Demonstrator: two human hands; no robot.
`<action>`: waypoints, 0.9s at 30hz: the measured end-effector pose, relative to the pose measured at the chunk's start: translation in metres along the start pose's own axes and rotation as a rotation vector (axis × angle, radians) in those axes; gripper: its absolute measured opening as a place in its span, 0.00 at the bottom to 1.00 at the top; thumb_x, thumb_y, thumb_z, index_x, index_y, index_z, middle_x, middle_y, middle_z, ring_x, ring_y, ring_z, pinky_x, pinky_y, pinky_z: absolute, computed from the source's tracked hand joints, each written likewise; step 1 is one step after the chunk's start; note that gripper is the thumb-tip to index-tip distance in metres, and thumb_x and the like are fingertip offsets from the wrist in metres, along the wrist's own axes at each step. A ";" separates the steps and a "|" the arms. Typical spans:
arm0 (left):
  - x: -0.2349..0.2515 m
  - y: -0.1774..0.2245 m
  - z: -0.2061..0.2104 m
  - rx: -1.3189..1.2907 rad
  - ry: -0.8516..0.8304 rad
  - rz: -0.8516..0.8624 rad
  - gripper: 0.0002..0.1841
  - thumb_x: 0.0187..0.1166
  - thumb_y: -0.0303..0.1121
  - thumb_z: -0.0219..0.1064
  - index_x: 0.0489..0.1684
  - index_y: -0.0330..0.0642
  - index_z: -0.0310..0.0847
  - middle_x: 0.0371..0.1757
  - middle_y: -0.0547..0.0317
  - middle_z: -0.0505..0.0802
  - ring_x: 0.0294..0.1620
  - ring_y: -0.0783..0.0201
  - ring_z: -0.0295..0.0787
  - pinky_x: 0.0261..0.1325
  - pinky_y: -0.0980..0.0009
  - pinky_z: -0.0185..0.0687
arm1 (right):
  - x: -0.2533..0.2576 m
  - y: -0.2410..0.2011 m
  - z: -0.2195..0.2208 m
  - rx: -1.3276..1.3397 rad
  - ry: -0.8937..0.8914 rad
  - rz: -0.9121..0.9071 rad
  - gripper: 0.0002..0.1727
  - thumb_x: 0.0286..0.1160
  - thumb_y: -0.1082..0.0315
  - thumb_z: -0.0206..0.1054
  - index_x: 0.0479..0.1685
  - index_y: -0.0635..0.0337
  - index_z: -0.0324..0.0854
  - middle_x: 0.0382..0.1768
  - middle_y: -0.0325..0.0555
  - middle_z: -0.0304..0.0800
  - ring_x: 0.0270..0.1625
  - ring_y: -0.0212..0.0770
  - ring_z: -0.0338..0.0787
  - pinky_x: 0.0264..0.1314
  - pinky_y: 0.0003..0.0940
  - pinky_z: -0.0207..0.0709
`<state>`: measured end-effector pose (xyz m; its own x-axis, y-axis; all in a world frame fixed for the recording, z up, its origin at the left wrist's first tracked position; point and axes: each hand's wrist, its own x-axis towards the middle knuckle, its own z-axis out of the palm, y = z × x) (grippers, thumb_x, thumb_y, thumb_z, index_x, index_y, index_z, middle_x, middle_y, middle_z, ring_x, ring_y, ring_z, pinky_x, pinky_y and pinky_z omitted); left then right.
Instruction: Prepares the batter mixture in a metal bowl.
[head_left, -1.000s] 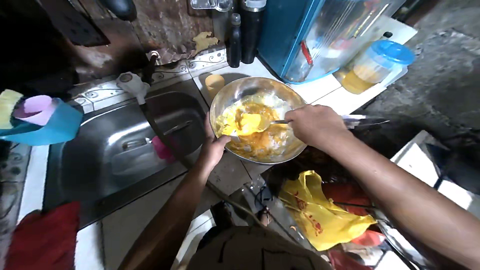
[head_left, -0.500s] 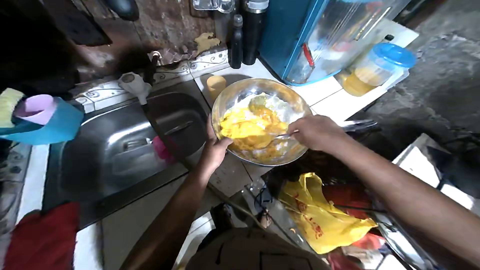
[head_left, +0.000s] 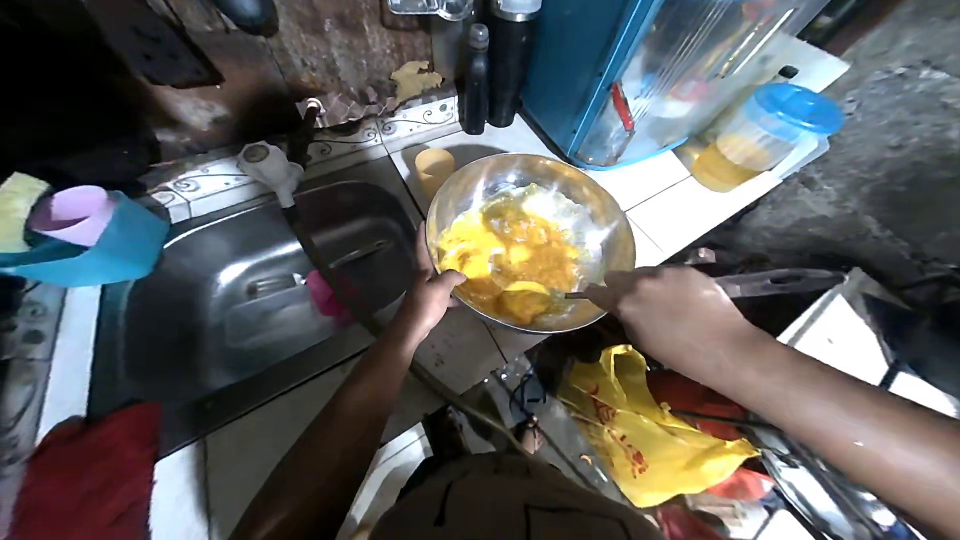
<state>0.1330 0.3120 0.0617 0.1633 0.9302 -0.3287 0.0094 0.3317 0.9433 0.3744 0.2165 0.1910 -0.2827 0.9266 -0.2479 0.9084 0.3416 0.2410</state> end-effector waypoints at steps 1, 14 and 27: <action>-0.001 0.002 0.001 0.000 0.002 -0.017 0.54 0.74 0.18 0.61 0.95 0.73 0.26 0.81 0.38 0.71 0.58 0.45 0.90 0.43 0.49 0.92 | 0.007 -0.003 -0.001 0.013 -0.142 0.071 0.19 0.78 0.80 0.62 0.63 0.54 0.89 0.47 0.56 0.93 0.48 0.62 0.94 0.43 0.58 0.86; -0.005 0.005 0.006 -0.046 -0.008 -0.052 0.55 0.76 0.18 0.60 0.94 0.74 0.22 0.81 0.38 0.70 0.52 0.44 0.92 0.34 0.50 0.93 | 0.017 -0.011 0.002 0.139 -0.285 0.174 0.19 0.89 0.71 0.54 0.71 0.53 0.83 0.55 0.61 0.90 0.56 0.66 0.91 0.55 0.62 0.83; -0.005 0.007 0.008 -0.056 -0.009 -0.051 0.57 0.71 0.15 0.59 0.94 0.74 0.24 0.84 0.38 0.67 0.52 0.42 0.93 0.33 0.47 0.93 | 0.065 0.013 0.026 0.298 -0.209 0.158 0.15 0.87 0.68 0.61 0.63 0.52 0.89 0.53 0.56 0.94 0.60 0.62 0.91 0.63 0.64 0.81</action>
<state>0.1399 0.3082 0.0704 0.1724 0.9105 -0.3758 -0.0369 0.3872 0.9213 0.3756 0.2768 0.1540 -0.0916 0.9018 -0.4222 0.9940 0.1086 0.0162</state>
